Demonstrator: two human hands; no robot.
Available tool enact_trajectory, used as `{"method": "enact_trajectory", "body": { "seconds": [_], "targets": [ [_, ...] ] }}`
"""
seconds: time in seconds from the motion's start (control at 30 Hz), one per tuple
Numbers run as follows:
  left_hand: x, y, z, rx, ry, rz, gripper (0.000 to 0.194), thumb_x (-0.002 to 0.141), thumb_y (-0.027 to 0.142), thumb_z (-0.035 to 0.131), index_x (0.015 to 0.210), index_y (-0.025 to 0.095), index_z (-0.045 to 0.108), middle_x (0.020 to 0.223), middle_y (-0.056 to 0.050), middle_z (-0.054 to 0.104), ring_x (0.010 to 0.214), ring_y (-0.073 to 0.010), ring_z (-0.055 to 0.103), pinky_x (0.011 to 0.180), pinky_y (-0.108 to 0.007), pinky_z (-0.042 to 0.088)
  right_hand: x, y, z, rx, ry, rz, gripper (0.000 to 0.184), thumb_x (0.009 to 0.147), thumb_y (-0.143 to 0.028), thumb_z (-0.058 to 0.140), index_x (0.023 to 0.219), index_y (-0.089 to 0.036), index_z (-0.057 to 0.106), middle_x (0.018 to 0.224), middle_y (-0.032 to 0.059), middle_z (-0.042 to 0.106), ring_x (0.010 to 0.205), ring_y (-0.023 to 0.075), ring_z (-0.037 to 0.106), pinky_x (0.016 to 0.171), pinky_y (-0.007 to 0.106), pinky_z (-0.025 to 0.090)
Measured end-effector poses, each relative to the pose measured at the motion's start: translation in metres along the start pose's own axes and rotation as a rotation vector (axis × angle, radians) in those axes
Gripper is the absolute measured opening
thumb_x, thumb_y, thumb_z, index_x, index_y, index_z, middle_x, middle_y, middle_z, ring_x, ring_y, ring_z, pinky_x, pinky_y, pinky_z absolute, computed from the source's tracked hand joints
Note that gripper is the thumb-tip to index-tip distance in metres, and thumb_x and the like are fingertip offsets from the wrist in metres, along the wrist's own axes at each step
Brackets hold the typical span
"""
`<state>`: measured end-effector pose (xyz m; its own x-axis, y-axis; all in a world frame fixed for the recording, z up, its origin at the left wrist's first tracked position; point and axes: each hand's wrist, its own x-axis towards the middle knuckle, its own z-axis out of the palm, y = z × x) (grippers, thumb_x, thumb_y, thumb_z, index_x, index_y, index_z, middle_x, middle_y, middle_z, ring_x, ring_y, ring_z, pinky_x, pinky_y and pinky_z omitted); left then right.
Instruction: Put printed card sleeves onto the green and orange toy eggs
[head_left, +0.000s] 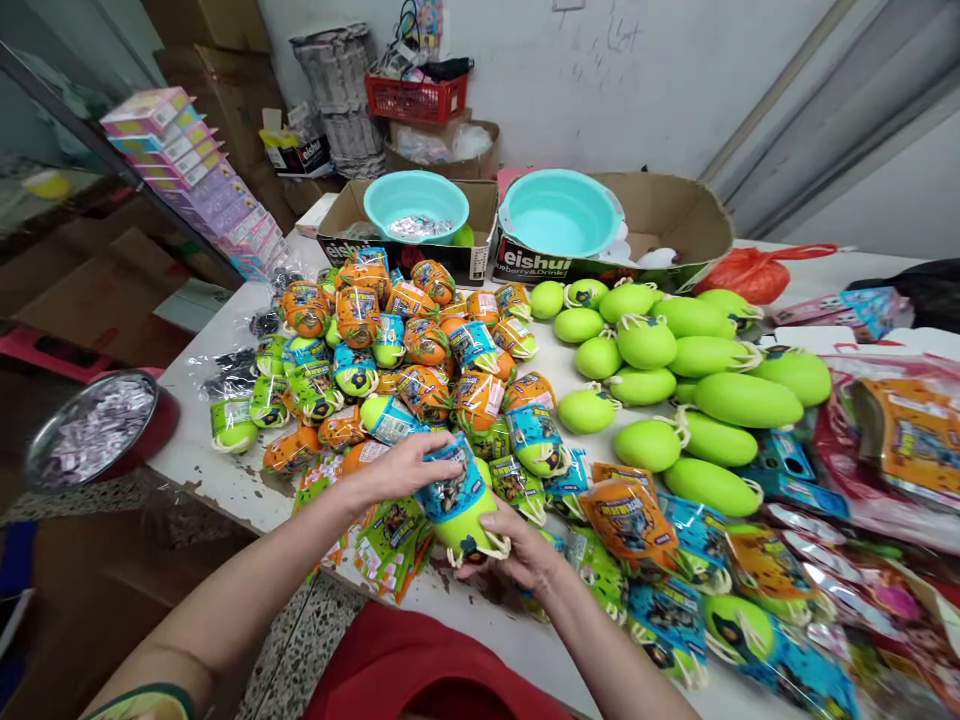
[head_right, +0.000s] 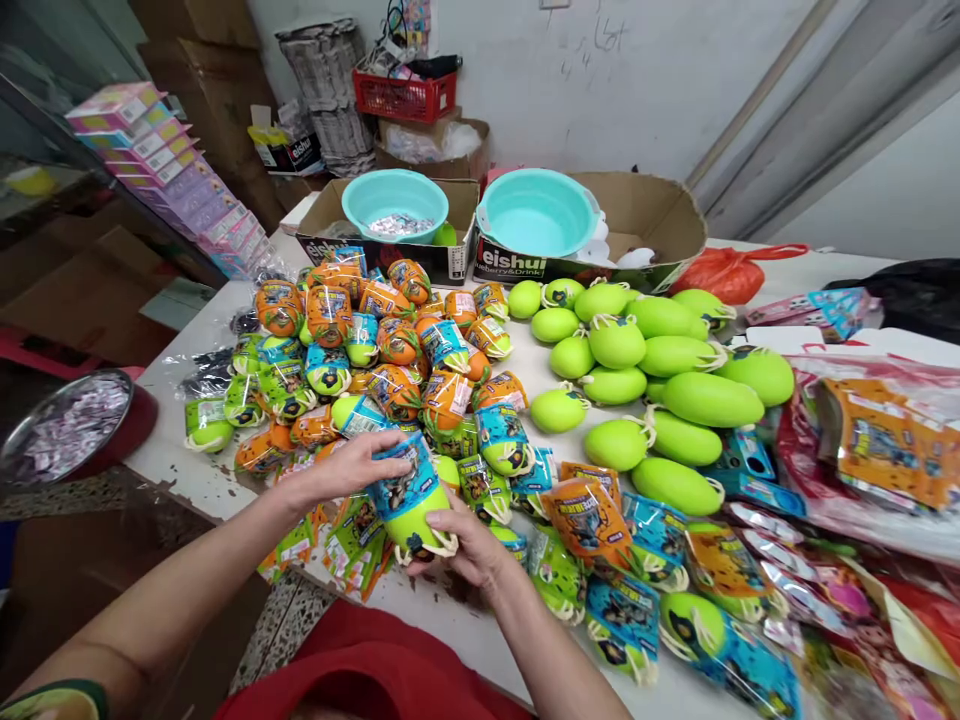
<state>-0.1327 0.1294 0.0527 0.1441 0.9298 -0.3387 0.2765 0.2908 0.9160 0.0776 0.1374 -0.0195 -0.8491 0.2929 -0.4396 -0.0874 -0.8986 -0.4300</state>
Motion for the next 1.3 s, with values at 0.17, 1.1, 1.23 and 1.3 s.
{"method": "enact_trajectory", "body": {
  "seconds": [0.17,1.1,1.23,1.3],
  "targets": [
    [-0.019,-0.020,0.018,-0.345,0.284,-0.056,0.068,0.074,0.050,0.063,0.132,0.021,0.041,0.135,-0.013,0.047,0.121,-0.0295,0.045,0.093,-0.040,0.043,0.000,0.007,-0.003,0.068,-0.020,-0.141,0.064,0.070,-0.028,0.066,0.130,-0.026,0.043,0.117,0.0093,0.060,0.085,0.0251,0.065,0.060,0.039,0.058],
    [-0.071,-0.188,0.085,0.217,-0.173,0.230,0.094,0.060,0.034,0.077,0.139,0.022,0.027,0.139,-0.013,0.040,0.127,-0.0296,0.039,0.108,-0.045,0.030,-0.011,0.148,-0.056,-1.050,0.423,-0.566,0.081,0.064,-0.029,0.077,0.135,-0.026,0.038,0.136,0.0115,0.044,0.126,0.0288,0.041,0.105,0.046,0.033],
    [-0.073,-0.201,0.085,0.253,-0.210,0.264,0.093,0.063,0.039,0.075,0.139,0.022,0.026,0.141,-0.014,0.038,0.129,-0.0290,0.037,0.109,-0.045,0.029,-0.009,0.155,-0.064,-1.150,0.406,-0.593,0.081,0.062,-0.026,0.076,0.134,-0.024,0.039,0.133,0.0119,0.045,0.124,0.0288,0.042,0.104,0.045,0.036],
    [-0.075,-0.205,0.081,0.286,-0.232,0.278,0.092,0.063,0.042,0.075,0.139,0.021,0.027,0.140,-0.015,0.038,0.129,-0.0296,0.036,0.109,-0.045,0.028,-0.007,0.162,-0.065,-1.178,0.423,-0.602,0.083,0.061,-0.025,0.076,0.135,-0.024,0.039,0.132,0.0119,0.046,0.124,0.0290,0.042,0.104,0.045,0.035]
  ]
}}
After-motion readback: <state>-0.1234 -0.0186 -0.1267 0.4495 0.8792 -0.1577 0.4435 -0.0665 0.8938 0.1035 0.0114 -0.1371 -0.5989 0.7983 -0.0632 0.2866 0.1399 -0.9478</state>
